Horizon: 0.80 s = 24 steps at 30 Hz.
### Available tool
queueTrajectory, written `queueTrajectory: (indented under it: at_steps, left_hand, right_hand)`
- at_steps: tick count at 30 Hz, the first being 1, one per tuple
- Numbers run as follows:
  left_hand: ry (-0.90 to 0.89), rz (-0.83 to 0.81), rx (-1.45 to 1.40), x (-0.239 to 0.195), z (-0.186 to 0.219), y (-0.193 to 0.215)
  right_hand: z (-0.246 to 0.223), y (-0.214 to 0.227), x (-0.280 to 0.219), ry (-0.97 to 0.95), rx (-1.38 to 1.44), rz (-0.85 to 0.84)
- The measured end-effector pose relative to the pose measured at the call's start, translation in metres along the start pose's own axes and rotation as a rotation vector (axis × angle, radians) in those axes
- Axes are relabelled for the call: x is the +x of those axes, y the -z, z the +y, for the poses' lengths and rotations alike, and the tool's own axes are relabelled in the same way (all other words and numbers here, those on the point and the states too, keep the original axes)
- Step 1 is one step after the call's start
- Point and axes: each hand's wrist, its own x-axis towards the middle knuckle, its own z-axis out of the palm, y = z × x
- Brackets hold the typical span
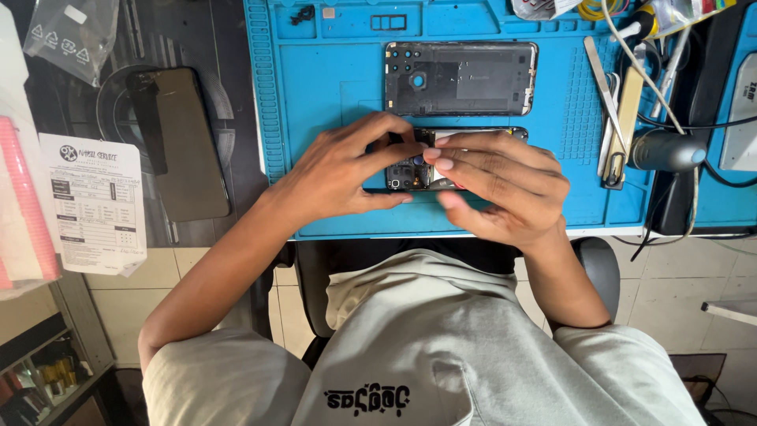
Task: The person disassembles a smartphone on a blue workbench, using a screwdriver to remove screws and a plastic pry tool to separate the screen. They lift the motherboard and battery assembly, then reposition components within the phone chassis.
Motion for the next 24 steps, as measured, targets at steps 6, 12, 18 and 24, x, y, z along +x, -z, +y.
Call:
queueTrajectory:
  at_steps: [6, 12, 18, 24]
  left_hand:
    - [-0.121, 0.042, 0.073, 0.003, 0.003, -0.004]
    - [-0.24, 0.085, 0.078, 0.004, 0.004, -0.007]
    - [-0.242, 0.149, -0.038, 0.002, 0.003, -0.008]
    - [-0.152, 0.158, -0.142, 0.002, 0.001, -0.001]
  right_hand:
    - [-0.002, 0.0, -0.007, -0.102, 0.037, 0.017]
    - [0.0, -0.002, -0.016, -0.162, 0.124, -0.007]
    - [0.0, 0.0, -0.026, -0.135, 0.104, 0.078]
    - [0.002, -0.01, -0.034, -0.16, 0.114, 0.185]
